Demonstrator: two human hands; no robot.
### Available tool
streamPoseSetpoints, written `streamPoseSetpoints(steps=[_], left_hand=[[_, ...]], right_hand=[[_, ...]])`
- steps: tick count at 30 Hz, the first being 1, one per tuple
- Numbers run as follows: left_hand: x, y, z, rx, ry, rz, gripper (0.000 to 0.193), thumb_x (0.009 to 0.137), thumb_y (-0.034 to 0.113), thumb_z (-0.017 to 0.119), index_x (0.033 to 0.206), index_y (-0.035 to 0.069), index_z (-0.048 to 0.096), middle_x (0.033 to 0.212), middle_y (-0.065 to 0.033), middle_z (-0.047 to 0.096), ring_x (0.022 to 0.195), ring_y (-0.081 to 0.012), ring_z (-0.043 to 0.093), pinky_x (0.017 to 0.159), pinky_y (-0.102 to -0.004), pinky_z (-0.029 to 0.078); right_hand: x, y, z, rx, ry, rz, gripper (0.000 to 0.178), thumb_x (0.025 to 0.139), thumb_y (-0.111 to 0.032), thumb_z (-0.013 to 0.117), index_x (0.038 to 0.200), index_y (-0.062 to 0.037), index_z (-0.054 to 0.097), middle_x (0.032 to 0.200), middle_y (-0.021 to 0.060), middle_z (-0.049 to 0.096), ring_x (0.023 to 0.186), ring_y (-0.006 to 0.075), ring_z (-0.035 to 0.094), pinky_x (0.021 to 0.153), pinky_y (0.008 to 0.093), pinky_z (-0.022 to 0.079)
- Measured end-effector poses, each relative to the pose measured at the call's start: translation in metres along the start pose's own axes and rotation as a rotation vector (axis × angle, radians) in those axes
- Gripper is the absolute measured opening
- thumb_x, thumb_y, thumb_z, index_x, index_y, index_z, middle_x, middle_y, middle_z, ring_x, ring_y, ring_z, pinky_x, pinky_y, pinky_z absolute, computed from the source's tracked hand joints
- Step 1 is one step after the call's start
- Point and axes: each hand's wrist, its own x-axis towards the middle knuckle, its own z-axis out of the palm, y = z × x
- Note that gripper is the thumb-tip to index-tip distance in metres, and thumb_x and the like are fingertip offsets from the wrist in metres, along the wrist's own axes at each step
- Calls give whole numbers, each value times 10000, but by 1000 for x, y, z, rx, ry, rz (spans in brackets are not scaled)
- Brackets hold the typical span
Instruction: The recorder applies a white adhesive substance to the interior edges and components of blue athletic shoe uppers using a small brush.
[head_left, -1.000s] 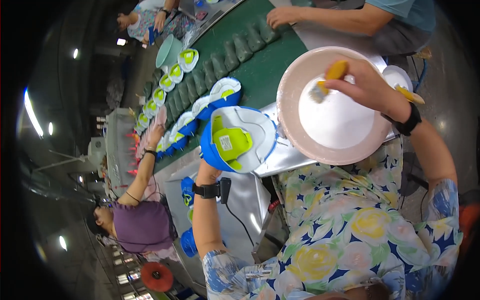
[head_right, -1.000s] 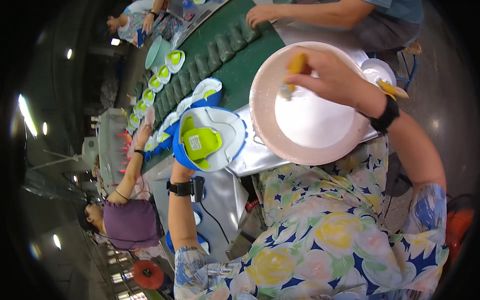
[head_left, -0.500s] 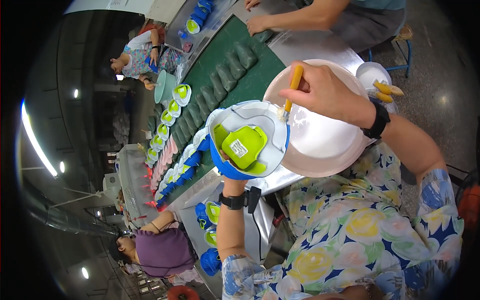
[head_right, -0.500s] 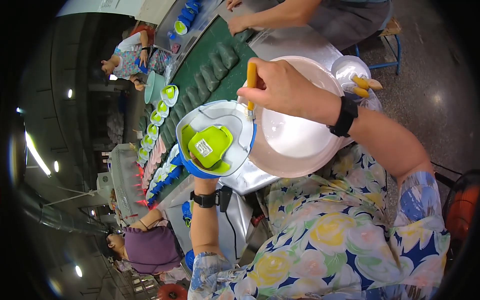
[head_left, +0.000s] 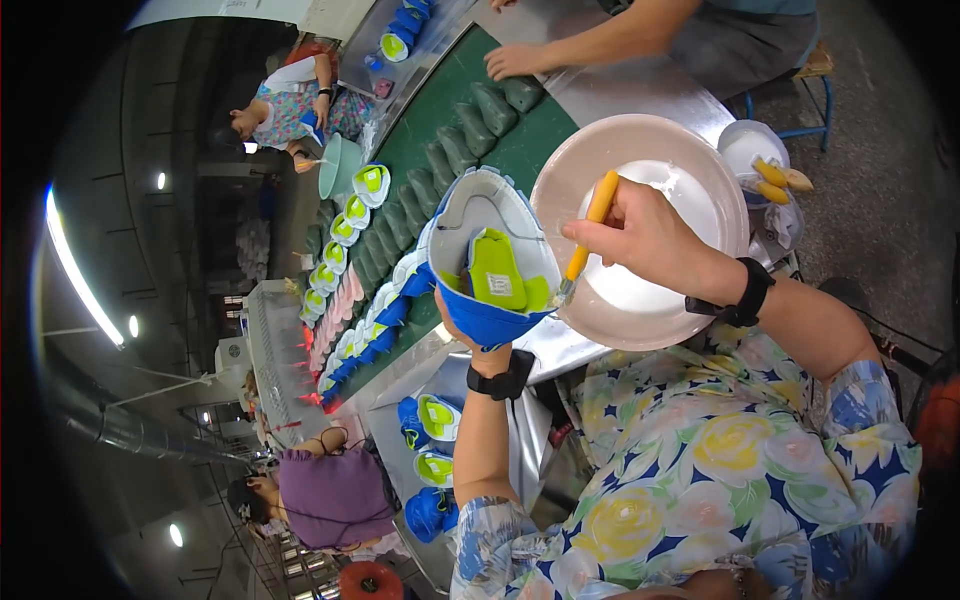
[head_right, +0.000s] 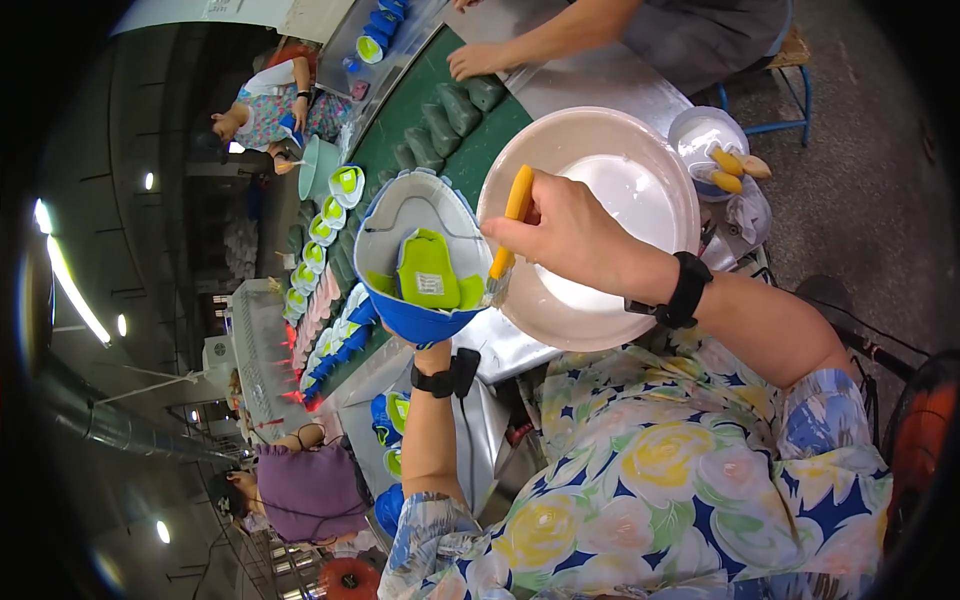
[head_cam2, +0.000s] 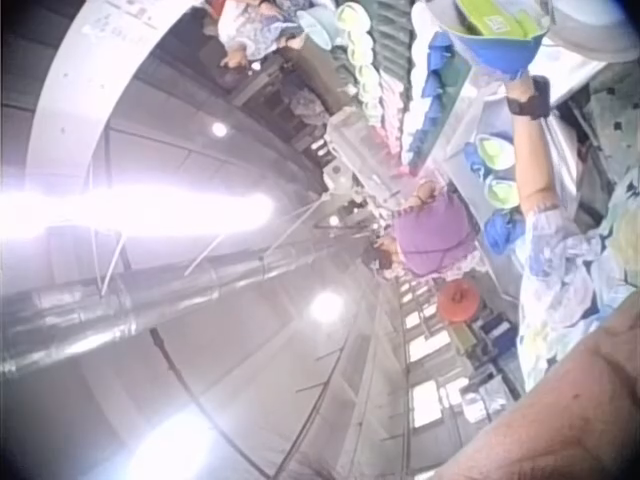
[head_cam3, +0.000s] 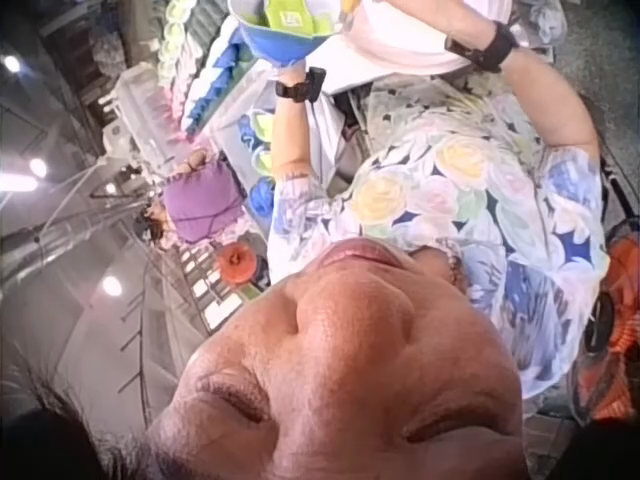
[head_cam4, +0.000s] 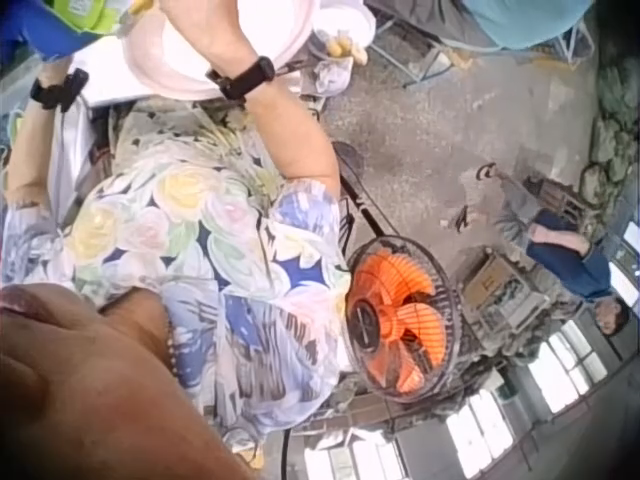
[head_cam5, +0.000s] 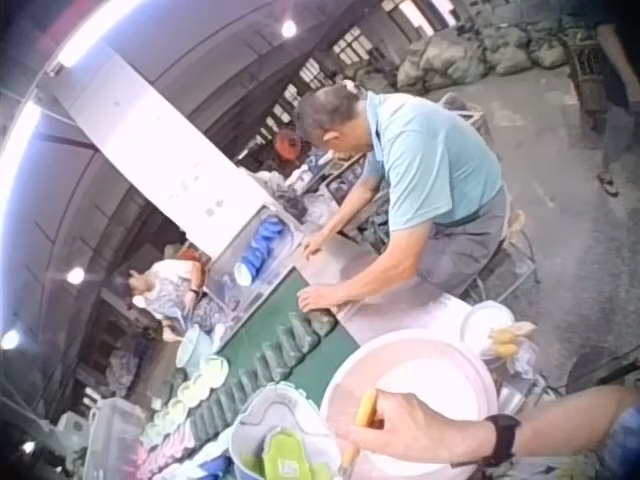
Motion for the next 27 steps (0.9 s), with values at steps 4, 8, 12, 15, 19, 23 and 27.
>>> streamPoseSetpoints(steps=[4, 8, 12, 15, 19, 23, 27], left_hand=[[8, 5, -16, -57, -54, -124, 495, 952, 151, 581, 1400, 33, 408, 1345, -138, 521, 1202, -262, 550, 1048, -397, 428], [9, 21, -27, -475, -48, -708, 426, 970, 207, 561, 1356, 45, 481, 1309, -135, 560, 1157, -263, 585, 1011, -411, 471], [-6, 38, -9, -1143, -320, -1114, 529, 985, 397, 487, 1377, 42, 469, 1316, -139, 571, 1142, -257, 597, 1002, -409, 488], [-23, 42, 15, -1311, -361, -1241, 532, 984, 398, 488, 1377, 41, 469, 1314, -139, 572, 1140, -257, 598, 1001, -409, 489], [-33, 43, 28, -1329, -321, -1289, 535, 982, 399, 488, 1377, 40, 469, 1310, -139, 574, 1138, -256, 599, 1000, -408, 491], [-29, 41, 23, -1260, -277, -1243, 538, 980, 401, 489, 1377, 38, 470, 1307, -139, 576, 1136, -255, 601, 998, -408, 492], [-24, 39, 13, -1146, -246, -1149, 541, 979, 402, 490, 1377, 37, 470, 1304, -139, 577, 1134, -254, 602, 997, -407, 494]], right_hand=[[-2, -8, -8, 8, -12, -63, 323, 830, -246, 740, 848, 33, 578, 710, 105, 648, 604, 154, 613, 566, 278, 490], [6, -14, -28, -139, -54, -313, 190, 859, -111, 720, 968, -28, 589, 854, 66, 669, 769, 116, 639, 678, 254, 489], [8, -14, -23, -197, -99, -564, 233, 845, -122, 739, 1018, -32, 611, 949, 108, 690, 854, 222, 675, 756, 311, 517], [10, -12, 1, -63, -229, -860, 252, 847, -184, 732, 998, -57, 575, 905, 82, 629, 808, 295, 640, 719, 368, 513], [20, -10, 10, -248, -184, -960, 252, 833, -176, 727, 934, -54, 531, 839, 101, 621, 772, 321, 637, 667, 396, 509], [28, -5, -6, -289, -236, -650, 230, 859, -159, 683, 870, -26, 496, 753, 155, 613, 705, 342, 629, 607, 404, 483], [28, -7, -17, -273, -234, -420, 195, 869, -162, 630, 871, 1, 524, 690, 173, 629, 646, 333, 632, 609, 382, 491]])
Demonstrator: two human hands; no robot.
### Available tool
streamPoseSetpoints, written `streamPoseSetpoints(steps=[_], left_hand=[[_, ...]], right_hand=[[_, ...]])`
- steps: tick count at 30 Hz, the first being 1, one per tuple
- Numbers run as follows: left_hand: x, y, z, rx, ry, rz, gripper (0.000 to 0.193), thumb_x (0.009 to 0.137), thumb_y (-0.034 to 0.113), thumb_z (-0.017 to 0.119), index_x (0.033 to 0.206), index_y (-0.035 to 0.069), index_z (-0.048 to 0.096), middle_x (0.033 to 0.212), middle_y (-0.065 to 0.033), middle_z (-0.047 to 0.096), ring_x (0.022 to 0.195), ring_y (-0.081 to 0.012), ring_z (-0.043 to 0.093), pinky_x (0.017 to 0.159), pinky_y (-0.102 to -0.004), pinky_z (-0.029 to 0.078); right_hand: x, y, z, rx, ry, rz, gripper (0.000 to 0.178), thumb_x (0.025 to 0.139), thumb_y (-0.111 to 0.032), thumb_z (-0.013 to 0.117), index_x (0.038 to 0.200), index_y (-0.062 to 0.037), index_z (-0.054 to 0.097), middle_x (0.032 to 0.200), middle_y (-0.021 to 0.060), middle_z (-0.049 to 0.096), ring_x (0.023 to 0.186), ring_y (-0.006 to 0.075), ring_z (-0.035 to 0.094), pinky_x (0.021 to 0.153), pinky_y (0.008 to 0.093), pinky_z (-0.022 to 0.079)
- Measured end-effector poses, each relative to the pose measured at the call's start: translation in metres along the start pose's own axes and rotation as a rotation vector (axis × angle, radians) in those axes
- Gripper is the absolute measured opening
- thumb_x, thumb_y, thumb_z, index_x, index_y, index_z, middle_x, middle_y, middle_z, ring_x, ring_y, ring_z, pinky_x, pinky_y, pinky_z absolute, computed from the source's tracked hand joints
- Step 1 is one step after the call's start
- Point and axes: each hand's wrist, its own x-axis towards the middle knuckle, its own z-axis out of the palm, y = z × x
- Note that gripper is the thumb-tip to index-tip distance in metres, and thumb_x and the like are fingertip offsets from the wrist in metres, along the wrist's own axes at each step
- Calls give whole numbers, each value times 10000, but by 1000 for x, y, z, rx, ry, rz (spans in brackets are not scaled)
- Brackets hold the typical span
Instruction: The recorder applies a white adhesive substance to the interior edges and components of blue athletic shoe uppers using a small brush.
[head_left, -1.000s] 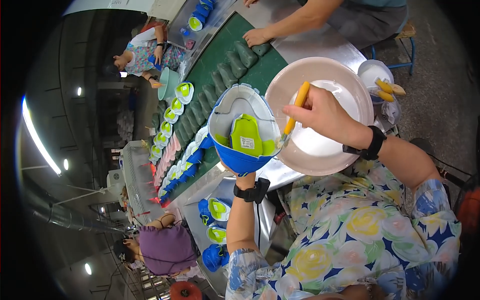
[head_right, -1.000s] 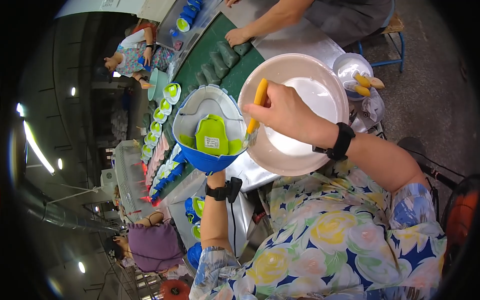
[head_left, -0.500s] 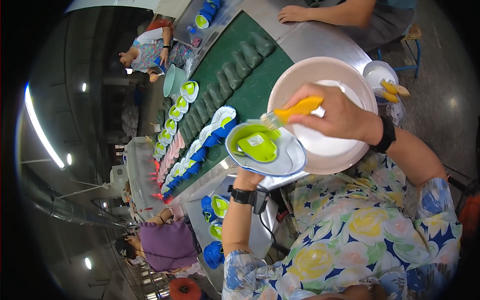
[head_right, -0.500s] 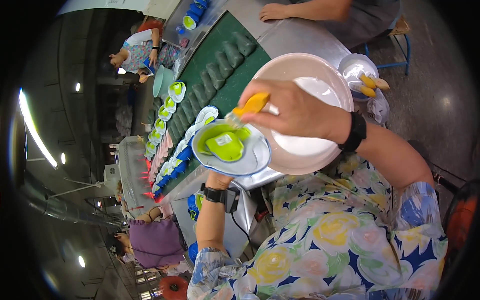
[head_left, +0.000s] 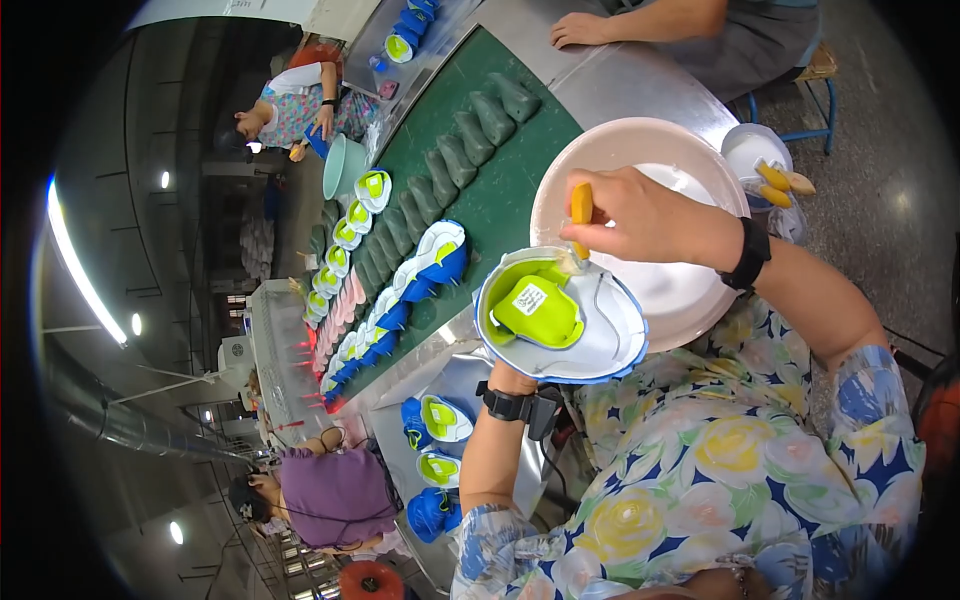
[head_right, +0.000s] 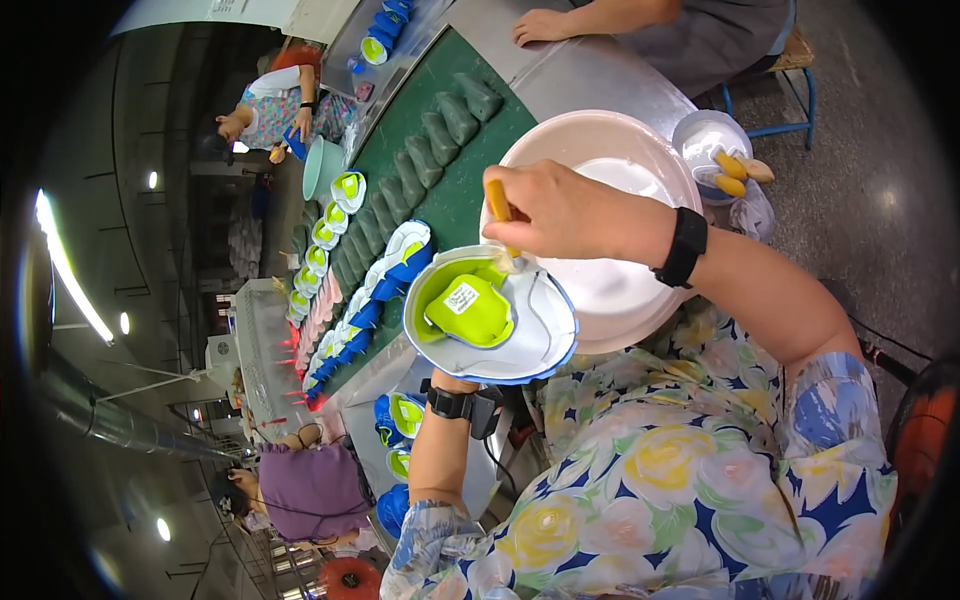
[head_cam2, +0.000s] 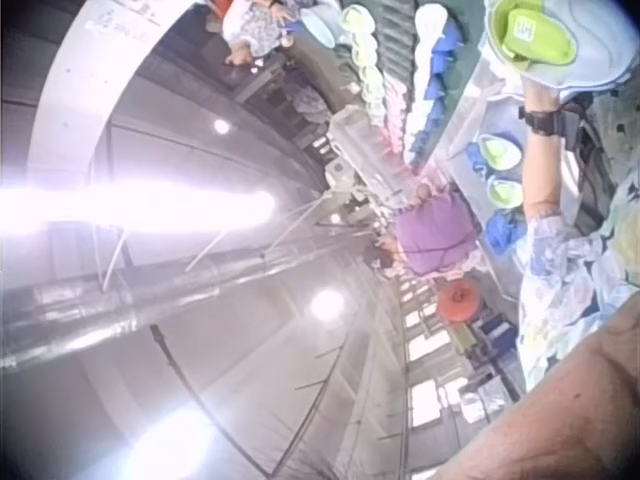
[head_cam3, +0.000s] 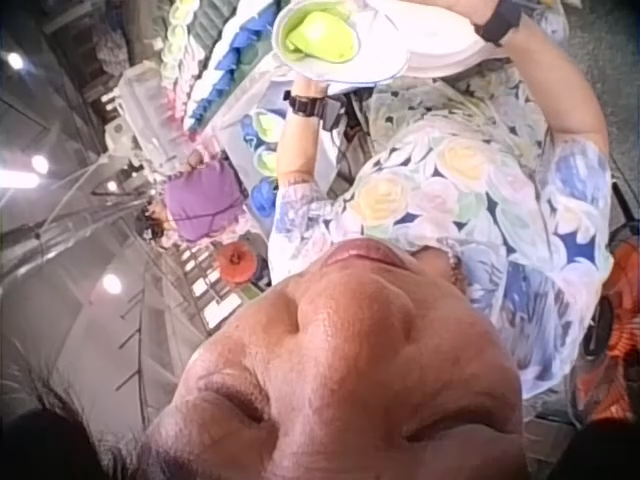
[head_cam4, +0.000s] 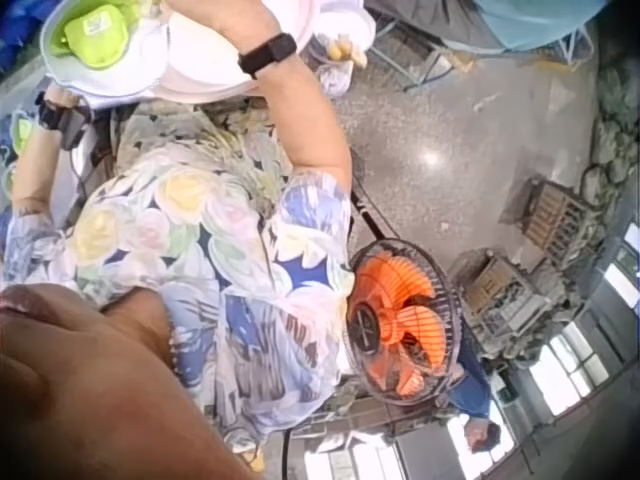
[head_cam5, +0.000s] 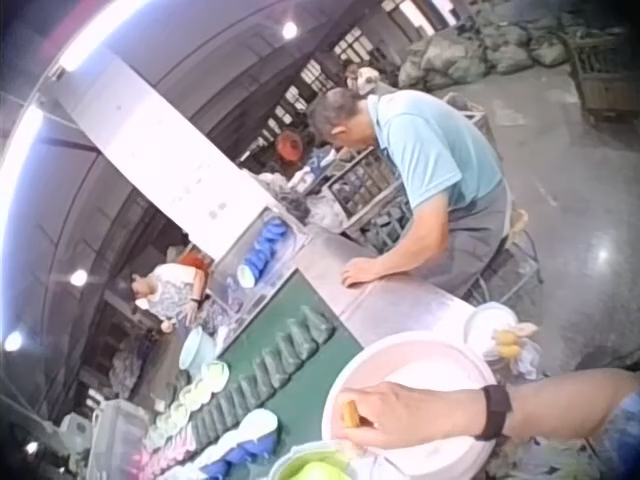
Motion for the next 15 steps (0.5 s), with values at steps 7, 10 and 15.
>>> streamPoseSetpoints(steps=[7, 10, 15], left_hand=[[-8, 27, 2, 308, 1, 236, 546, 976, 405, 491, 1377, 35, 471, 1299, -138, 580, 1130, -253, 605, 994, -406, 496], [-7, 29, 12, 677, 108, 317, 554, 963, 401, 508, 1374, 30, 479, 1286, -134, 585, 1106, -247, 618, 966, -396, 515], [-12, 30, 16, 482, 38, 348, 546, 958, 382, 540, 1372, 30, 483, 1286, -113, 586, 1094, -231, 623, 939, -384, 526]], right_hand=[[-14, -13, -22, -66, -177, 209, 208, 885, -174, 624, 944, 16, 561, 761, 175, 651, 701, 328, 641, 650, 379, 500], [-13, -11, -8, -77, 45, -260, 164, 838, -85, 686, 972, -37, 606, 956, 104, 662, 876, 286, 646, 770, 348, 501], [-24, -8, 0, -281, -105, -543, 165, 800, -66, 604, 963, -57, 576, 881, 88, 607, 813, 276, 610, 806, 372, 486]])
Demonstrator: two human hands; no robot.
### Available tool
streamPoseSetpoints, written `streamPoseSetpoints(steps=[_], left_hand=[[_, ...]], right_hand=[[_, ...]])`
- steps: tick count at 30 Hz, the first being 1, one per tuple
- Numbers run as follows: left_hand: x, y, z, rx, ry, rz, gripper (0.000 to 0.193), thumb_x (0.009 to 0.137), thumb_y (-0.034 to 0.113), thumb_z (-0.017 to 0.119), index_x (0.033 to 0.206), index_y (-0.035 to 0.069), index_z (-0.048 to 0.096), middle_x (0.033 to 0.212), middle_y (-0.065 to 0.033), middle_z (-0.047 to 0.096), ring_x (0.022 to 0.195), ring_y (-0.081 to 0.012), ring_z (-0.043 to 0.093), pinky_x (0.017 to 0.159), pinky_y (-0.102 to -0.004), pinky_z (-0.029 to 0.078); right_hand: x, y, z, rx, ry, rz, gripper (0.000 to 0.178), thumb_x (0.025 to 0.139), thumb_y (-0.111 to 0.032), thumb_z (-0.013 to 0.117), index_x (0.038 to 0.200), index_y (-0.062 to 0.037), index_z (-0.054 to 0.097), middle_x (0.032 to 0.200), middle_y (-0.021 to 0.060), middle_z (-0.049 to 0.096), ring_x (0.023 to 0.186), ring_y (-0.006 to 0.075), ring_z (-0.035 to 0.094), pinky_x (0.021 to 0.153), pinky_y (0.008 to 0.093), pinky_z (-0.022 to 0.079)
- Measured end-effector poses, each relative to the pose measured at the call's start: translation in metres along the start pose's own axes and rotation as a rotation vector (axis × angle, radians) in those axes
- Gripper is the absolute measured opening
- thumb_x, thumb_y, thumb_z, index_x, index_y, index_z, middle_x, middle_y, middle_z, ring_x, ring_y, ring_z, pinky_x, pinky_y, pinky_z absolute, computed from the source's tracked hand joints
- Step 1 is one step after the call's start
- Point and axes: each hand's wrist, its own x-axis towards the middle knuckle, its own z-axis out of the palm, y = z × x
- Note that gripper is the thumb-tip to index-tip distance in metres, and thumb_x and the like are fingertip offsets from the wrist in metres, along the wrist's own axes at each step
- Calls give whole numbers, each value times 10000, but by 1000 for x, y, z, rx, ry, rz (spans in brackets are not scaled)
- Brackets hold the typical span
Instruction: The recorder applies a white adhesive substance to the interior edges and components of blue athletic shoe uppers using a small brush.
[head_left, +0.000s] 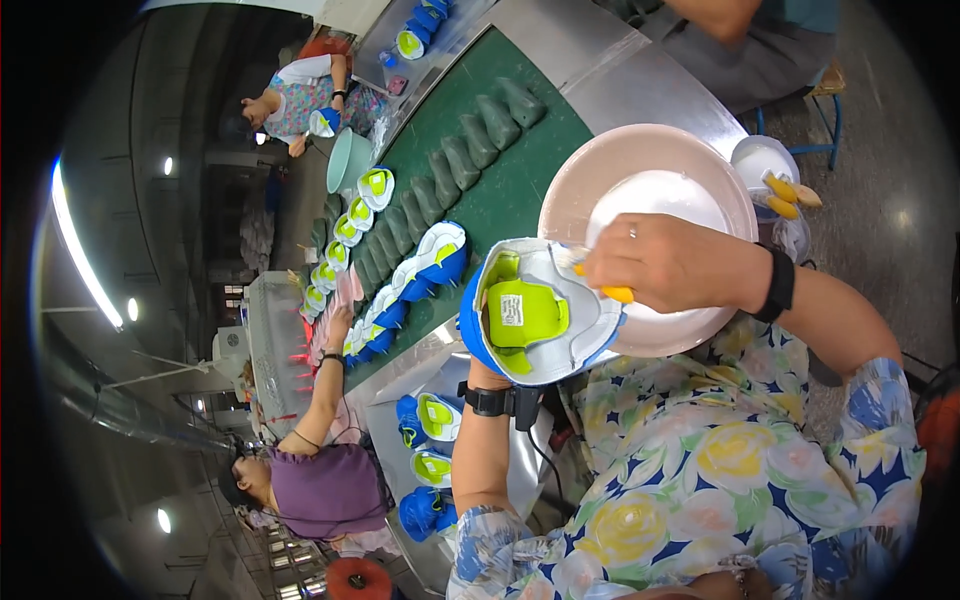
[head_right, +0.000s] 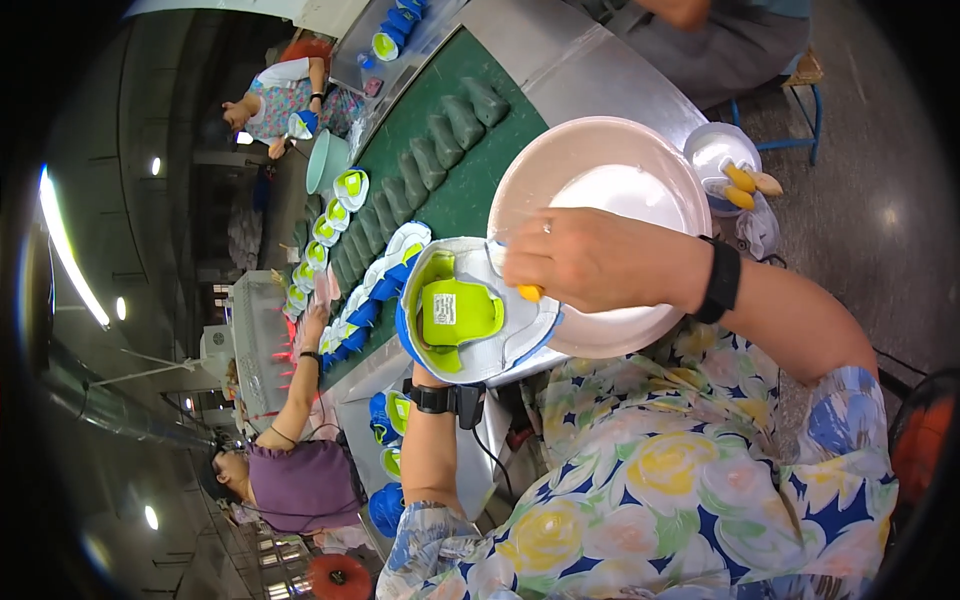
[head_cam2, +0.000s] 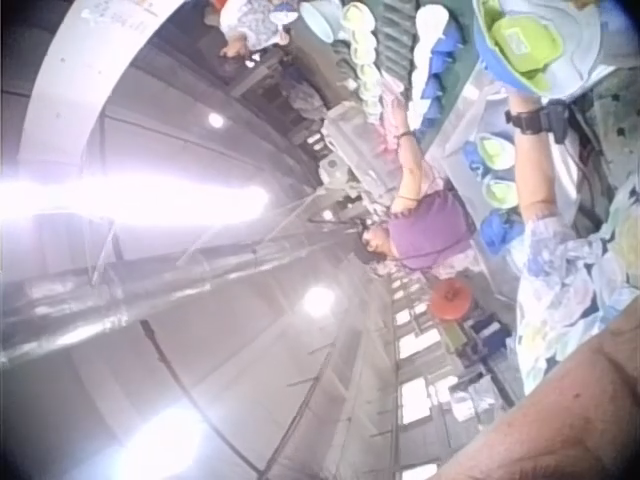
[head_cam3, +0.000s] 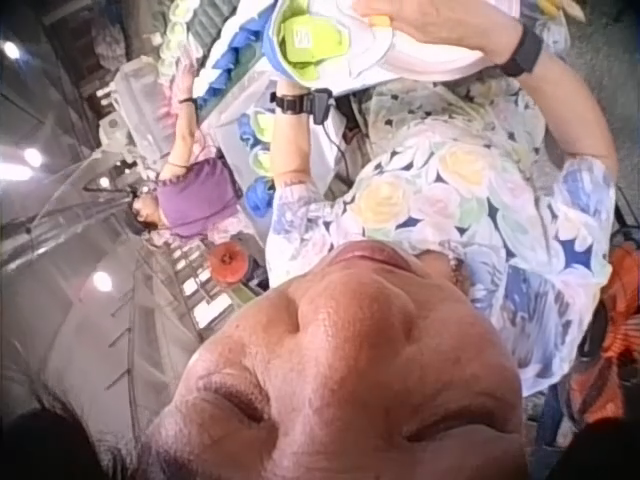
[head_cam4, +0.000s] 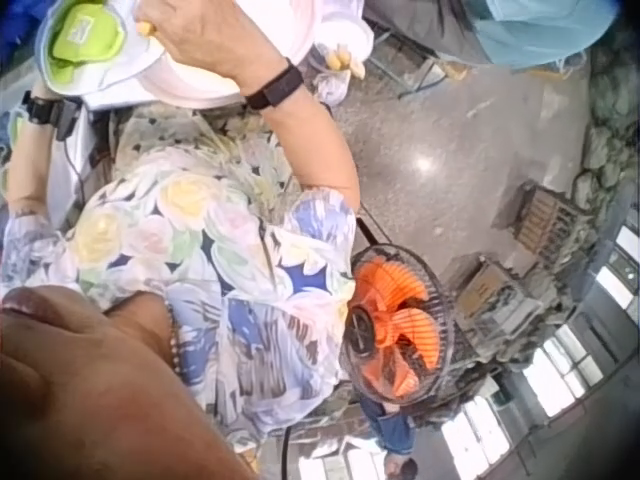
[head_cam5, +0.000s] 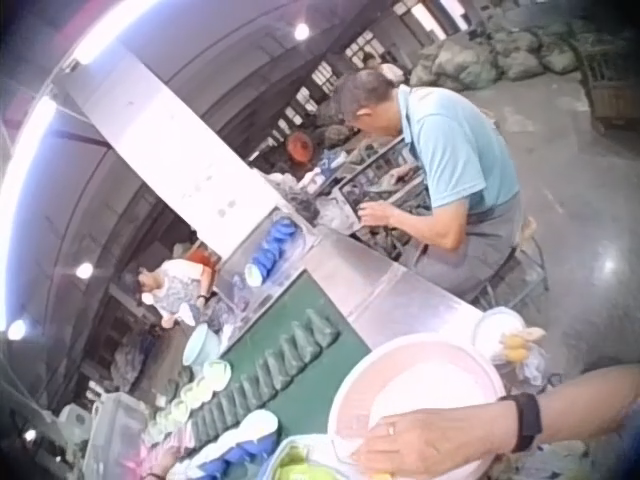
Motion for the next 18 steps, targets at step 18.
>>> streamPoseSetpoints(steps=[18], left_hand=[[49, -27, -78, -18, 223, 104, 518, 971, 357, 551, 1404, 100, 430, 1226, -89, 612, 1029, -207, 634, 850, -350, 549]], right_hand=[[15, 17, -7, 91, 95, 859, 244, 833, -180, 721, 835, 15, 573, 624, 121, 595, 547, 214, 585, 549, 308, 463]])
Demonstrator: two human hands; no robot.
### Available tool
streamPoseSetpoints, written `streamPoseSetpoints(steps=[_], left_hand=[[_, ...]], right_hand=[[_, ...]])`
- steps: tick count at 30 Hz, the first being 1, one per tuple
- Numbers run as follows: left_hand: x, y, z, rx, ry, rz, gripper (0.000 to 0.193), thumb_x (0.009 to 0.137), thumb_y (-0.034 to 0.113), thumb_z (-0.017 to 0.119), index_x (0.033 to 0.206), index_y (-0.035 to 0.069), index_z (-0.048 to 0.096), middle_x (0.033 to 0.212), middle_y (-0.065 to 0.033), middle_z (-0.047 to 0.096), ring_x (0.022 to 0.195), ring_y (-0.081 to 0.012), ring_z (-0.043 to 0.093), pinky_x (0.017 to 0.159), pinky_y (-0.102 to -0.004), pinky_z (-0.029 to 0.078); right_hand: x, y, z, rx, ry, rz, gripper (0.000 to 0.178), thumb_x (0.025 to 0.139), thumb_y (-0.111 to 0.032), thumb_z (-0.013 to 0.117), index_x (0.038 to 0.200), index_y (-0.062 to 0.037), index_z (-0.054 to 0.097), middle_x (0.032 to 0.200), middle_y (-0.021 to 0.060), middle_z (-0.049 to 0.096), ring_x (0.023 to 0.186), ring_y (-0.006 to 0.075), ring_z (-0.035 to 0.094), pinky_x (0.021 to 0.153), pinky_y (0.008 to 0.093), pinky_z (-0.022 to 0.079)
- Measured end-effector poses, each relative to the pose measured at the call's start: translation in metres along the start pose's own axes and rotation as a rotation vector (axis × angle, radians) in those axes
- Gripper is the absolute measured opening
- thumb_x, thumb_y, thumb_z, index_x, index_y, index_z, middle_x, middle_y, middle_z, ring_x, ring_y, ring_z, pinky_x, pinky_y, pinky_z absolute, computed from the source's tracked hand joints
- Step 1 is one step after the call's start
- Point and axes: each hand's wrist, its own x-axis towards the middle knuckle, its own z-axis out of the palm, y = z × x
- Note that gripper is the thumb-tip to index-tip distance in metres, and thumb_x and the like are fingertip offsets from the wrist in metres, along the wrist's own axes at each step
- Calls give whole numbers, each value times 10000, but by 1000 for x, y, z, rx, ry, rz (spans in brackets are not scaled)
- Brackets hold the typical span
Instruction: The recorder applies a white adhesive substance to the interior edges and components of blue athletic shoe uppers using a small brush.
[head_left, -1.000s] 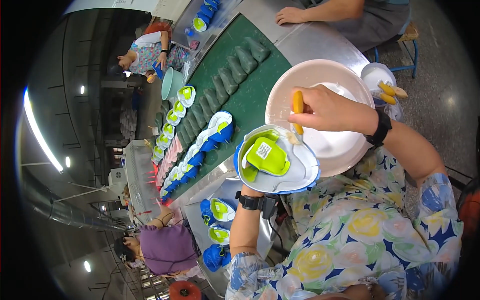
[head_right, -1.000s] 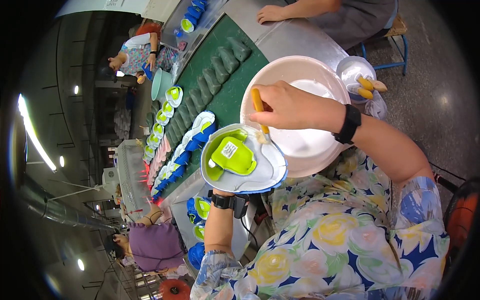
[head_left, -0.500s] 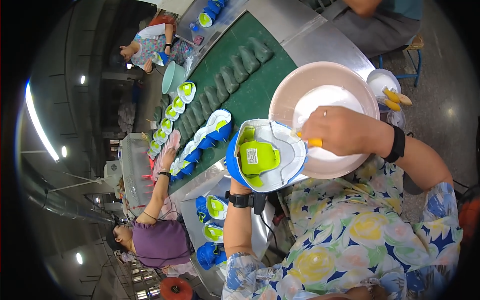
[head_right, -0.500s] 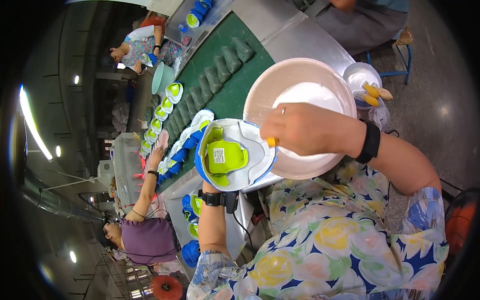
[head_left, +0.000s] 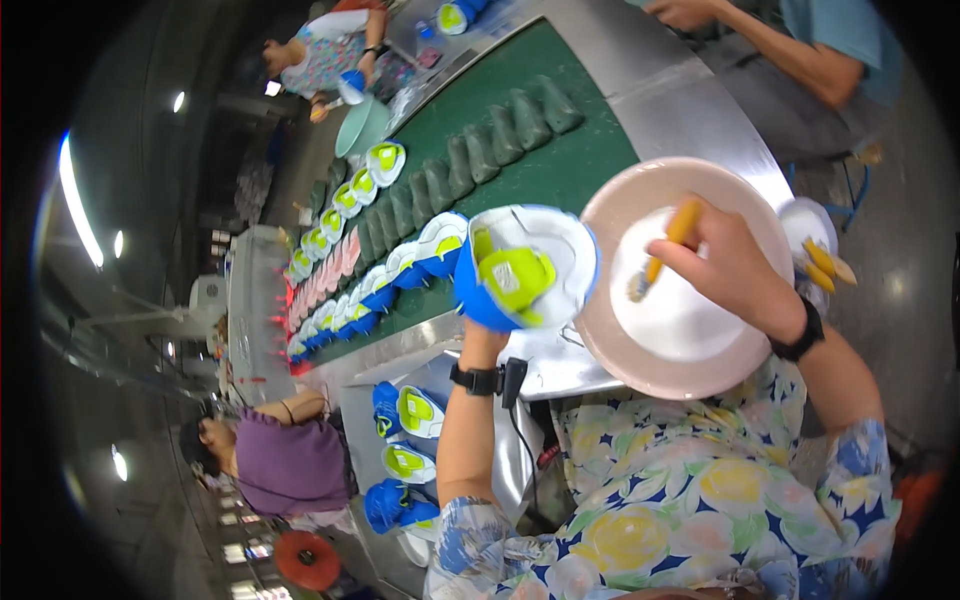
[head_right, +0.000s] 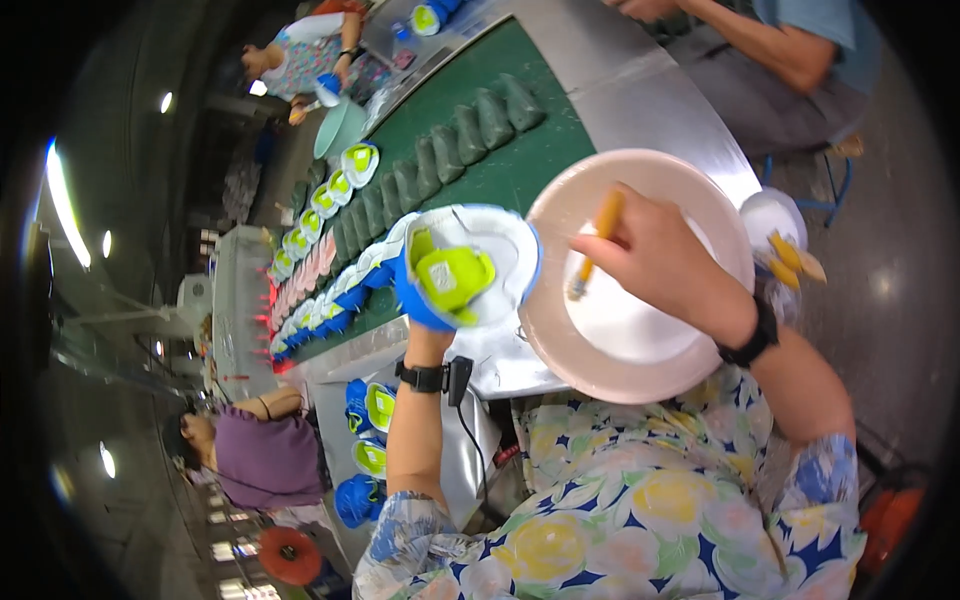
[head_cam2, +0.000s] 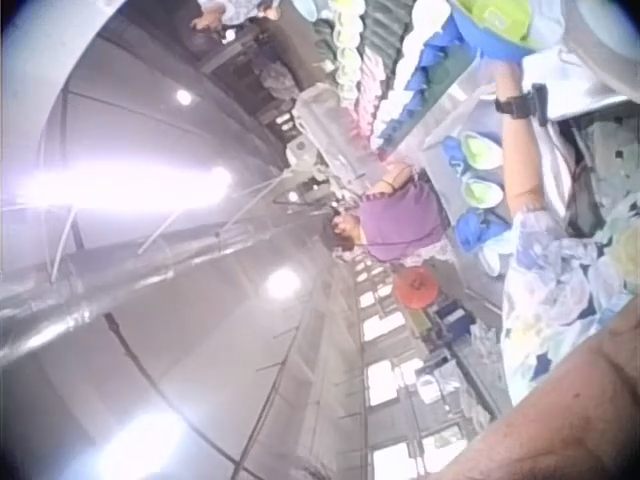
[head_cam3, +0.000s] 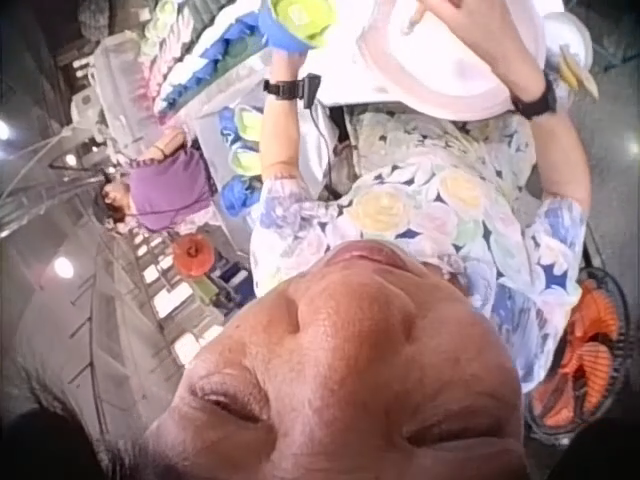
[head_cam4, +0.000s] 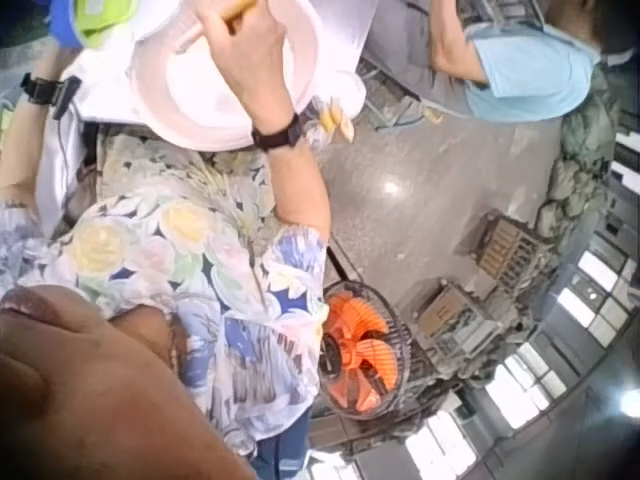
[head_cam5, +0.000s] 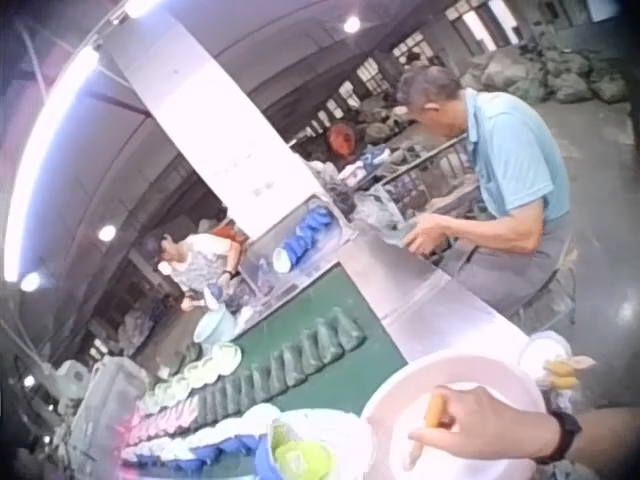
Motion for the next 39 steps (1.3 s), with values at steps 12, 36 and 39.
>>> streamPoseSetpoints(steps=[12, 36, 39], left_hand=[[114, -68, -123, 300, 629, -236, 534, 921, -10, 458, 1425, 121, 343, 1135, -142, 591, 783, -271, 657, 712, -371, 577], [-174, -29, -270, 1190, 1026, 143, 135, 817, 15, 658, 935, 47, 603, 831, -25, 582, 691, -200, 561, 585, -316, 449], [-194, -38, -205, 1657, 370, 330, 185, 773, -20, 594, 952, 25, 589, 899, -127, 580, 829, -324, 588, 707, -393, 482]], right_hand=[[-17, 21, 1, 151, -137, 296, 134, 862, -58, 677, 914, -7, 565, 812, 42, 601, 729, 105, 596, 674, 229, 478], [2, 27, 68, -350, -700, 18, 215, 841, -144, 711, 919, 11, 584, 798, 183, 667, 750, 290, 672, 684, 348, 510], [-3, 23, 58, -412, -612, -33, 203, 842, -128, 708, 915, 8, 577, 815, 188, 666, 758, 309, 673, 686, 357, 506]])
